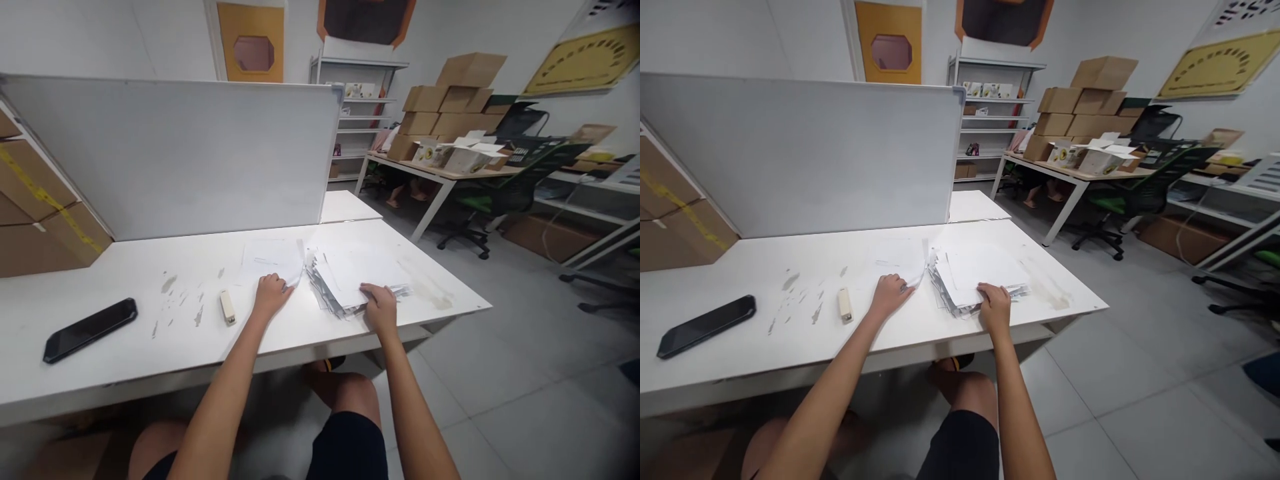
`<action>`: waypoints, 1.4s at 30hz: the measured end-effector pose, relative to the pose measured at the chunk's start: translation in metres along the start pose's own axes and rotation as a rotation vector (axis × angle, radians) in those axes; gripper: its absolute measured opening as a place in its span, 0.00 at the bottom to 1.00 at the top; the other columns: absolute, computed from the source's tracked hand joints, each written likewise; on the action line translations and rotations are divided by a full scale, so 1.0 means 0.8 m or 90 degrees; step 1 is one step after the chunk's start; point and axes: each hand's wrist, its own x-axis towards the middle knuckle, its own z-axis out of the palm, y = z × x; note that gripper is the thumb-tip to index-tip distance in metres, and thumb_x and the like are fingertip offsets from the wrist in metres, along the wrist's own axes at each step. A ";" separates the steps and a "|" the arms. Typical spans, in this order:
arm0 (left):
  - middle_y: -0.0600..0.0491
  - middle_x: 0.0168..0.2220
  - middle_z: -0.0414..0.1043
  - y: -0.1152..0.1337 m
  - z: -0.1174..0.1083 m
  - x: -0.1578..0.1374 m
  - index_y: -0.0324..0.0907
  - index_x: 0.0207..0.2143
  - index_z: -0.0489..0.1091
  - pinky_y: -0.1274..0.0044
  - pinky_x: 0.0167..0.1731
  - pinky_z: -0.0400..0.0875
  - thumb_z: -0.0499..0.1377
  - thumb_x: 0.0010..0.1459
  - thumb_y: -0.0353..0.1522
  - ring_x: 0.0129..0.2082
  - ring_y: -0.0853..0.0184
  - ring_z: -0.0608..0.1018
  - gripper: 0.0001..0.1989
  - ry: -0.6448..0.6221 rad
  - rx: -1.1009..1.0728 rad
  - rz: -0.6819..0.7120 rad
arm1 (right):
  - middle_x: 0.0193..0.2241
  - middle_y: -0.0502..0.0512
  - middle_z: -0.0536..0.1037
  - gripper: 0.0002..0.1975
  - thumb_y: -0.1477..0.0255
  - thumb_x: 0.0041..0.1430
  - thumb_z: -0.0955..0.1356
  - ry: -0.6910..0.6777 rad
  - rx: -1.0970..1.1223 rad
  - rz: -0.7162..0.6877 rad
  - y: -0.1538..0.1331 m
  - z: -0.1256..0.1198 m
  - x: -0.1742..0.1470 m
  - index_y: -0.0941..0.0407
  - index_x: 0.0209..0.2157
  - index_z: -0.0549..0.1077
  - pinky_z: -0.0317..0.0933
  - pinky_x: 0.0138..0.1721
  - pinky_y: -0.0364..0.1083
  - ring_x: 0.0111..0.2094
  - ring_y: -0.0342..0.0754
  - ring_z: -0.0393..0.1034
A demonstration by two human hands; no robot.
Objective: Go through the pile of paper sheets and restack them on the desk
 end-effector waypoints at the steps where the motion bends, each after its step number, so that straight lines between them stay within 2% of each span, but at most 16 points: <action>1: 0.46 0.36 0.71 0.002 -0.003 -0.004 0.39 0.34 0.74 0.68 0.46 0.59 0.56 0.61 0.42 0.42 0.59 0.71 0.16 0.002 -0.005 0.013 | 0.40 0.56 0.80 0.19 0.80 0.46 0.57 -0.009 0.008 -0.013 -0.003 -0.002 -0.002 0.55 0.34 0.75 0.54 0.54 0.55 0.44 0.50 0.72; 4: 0.46 0.38 0.72 0.007 -0.008 -0.012 0.39 0.35 0.74 0.68 0.47 0.59 0.55 0.61 0.45 0.44 0.58 0.71 0.18 0.006 -0.024 0.028 | 0.37 0.57 0.81 0.17 0.80 0.46 0.57 -0.006 0.037 -0.044 -0.008 -0.004 -0.006 0.55 0.31 0.74 0.57 0.50 0.52 0.42 0.50 0.72; 9: 0.45 0.54 0.67 0.011 -0.014 -0.011 0.41 0.51 0.68 0.67 0.52 0.57 0.56 0.60 0.44 0.55 0.56 0.65 0.22 -0.037 -0.027 0.035 | 0.35 0.58 0.80 0.15 0.77 0.53 0.57 0.059 0.048 -0.037 -0.013 -0.009 -0.008 0.56 0.32 0.74 0.61 0.45 0.52 0.40 0.51 0.72; 12: 0.44 0.53 0.68 0.016 -0.019 -0.021 0.41 0.50 0.69 0.66 0.51 0.59 0.53 0.62 0.42 0.54 0.56 0.67 0.19 -0.052 -0.033 0.011 | 0.34 0.59 0.79 0.16 0.77 0.55 0.56 0.153 0.028 -0.045 -0.033 -0.016 -0.027 0.56 0.34 0.74 0.62 0.45 0.54 0.40 0.53 0.72; 14: 0.44 0.50 0.70 0.019 -0.018 -0.042 0.41 0.47 0.70 0.66 0.50 0.61 0.52 0.62 0.41 0.52 0.55 0.68 0.18 -0.048 -0.041 -0.008 | 0.34 0.59 0.78 0.17 0.77 0.56 0.56 0.177 0.039 -0.097 -0.055 -0.014 -0.047 0.55 0.36 0.74 0.61 0.45 0.55 0.40 0.54 0.71; 16: 0.42 0.49 0.70 0.023 -0.012 -0.069 0.41 0.48 0.70 0.64 0.50 0.61 0.53 0.61 0.42 0.52 0.53 0.68 0.19 -0.040 -0.045 -0.014 | 0.35 0.57 0.77 0.17 0.76 0.58 0.56 0.104 0.068 -0.184 -0.085 0.002 -0.061 0.52 0.39 0.74 0.61 0.46 0.55 0.41 0.54 0.71; 18: 0.42 0.54 0.67 0.029 -0.004 -0.098 0.41 0.53 0.67 0.63 0.53 0.59 0.55 0.59 0.44 0.55 0.52 0.66 0.24 -0.034 -0.050 0.016 | 0.38 0.56 0.77 0.19 0.76 0.59 0.56 -0.040 0.075 -0.238 -0.122 0.034 -0.058 0.50 0.44 0.73 0.61 0.47 0.55 0.43 0.54 0.70; 20: 0.41 0.59 0.62 0.038 -0.002 -0.125 0.40 0.59 0.61 0.61 0.57 0.55 0.55 0.58 0.46 0.60 0.52 0.62 0.31 -0.033 -0.050 0.046 | 0.43 0.56 0.76 0.21 0.74 0.60 0.56 -0.199 0.041 -0.222 -0.163 0.075 -0.033 0.50 0.52 0.70 0.58 0.51 0.54 0.48 0.54 0.68; 22: 0.41 0.62 0.58 0.049 -0.010 -0.148 0.39 0.61 0.57 0.61 0.59 0.53 0.56 0.57 0.46 0.62 0.52 0.60 0.34 -0.058 -0.043 0.074 | 0.51 0.58 0.73 0.24 0.71 0.61 0.57 -0.335 -0.028 -0.160 -0.200 0.114 0.005 0.52 0.59 0.63 0.52 0.56 0.55 0.55 0.55 0.62; 26: 0.44 0.60 0.63 0.068 -0.048 -0.186 0.43 0.61 0.57 0.62 0.55 0.59 0.55 0.55 0.30 0.58 0.53 0.65 0.30 -0.114 -0.014 0.099 | 0.60 0.69 0.62 0.33 0.65 0.61 0.60 -0.352 -0.041 -0.085 -0.232 0.164 0.059 0.64 0.64 0.52 0.35 0.61 0.59 0.62 0.60 0.48; 29: 0.45 0.56 0.68 0.068 -0.070 -0.209 0.44 0.59 0.61 0.63 0.51 0.64 0.51 0.51 0.21 0.53 0.56 0.69 0.31 -0.109 0.009 0.057 | 0.54 0.71 0.66 0.30 0.65 0.63 0.60 -0.334 -0.099 -0.067 -0.229 0.177 0.060 0.66 0.62 0.55 0.30 0.60 0.61 0.58 0.59 0.53; 32: 0.47 0.56 0.68 0.062 -0.073 -0.224 0.44 0.57 0.63 0.64 0.52 0.64 0.49 0.51 0.18 0.52 0.58 0.70 0.32 -0.079 0.008 0.047 | 0.47 0.67 0.72 0.18 0.71 0.65 0.58 -0.335 -0.117 -0.118 -0.222 0.177 0.052 0.62 0.51 0.69 0.37 0.59 0.57 0.52 0.56 0.59; 34: 0.48 0.57 0.67 0.058 -0.067 -0.231 0.45 0.58 0.62 0.64 0.52 0.64 0.49 0.51 0.18 0.54 0.58 0.69 0.32 -0.064 0.001 0.057 | 0.46 0.67 0.72 0.17 0.73 0.65 0.56 -0.349 -0.114 -0.140 -0.220 0.175 0.048 0.61 0.46 0.71 0.43 0.57 0.53 0.51 0.54 0.59; 36: 0.48 0.57 0.66 0.059 -0.059 -0.238 0.45 0.59 0.61 0.63 0.53 0.64 0.50 0.51 0.18 0.55 0.58 0.68 0.33 -0.053 -0.004 0.056 | 0.49 0.66 0.70 0.18 0.73 0.67 0.54 -0.351 -0.115 -0.154 -0.220 0.174 0.046 0.61 0.49 0.70 0.44 0.56 0.51 0.53 0.53 0.58; 39: 0.48 0.58 0.66 0.064 -0.052 -0.244 0.45 0.60 0.61 0.61 0.54 0.63 0.50 0.51 0.19 0.55 0.56 0.68 0.33 -0.045 -0.011 0.040 | 0.56 0.66 0.66 0.21 0.67 0.67 0.56 -0.356 -0.123 -0.160 -0.223 0.176 0.044 0.62 0.57 0.61 0.41 0.58 0.52 0.58 0.54 0.53; 42: 0.48 0.58 0.66 0.070 -0.053 -0.247 0.45 0.59 0.62 0.60 0.54 0.63 0.51 0.50 0.19 0.55 0.56 0.68 0.33 -0.036 -0.020 0.018 | 0.55 0.68 0.68 0.26 0.63 0.66 0.59 -0.379 -0.144 -0.154 -0.228 0.175 0.043 0.64 0.59 0.57 0.47 0.54 0.52 0.55 0.55 0.58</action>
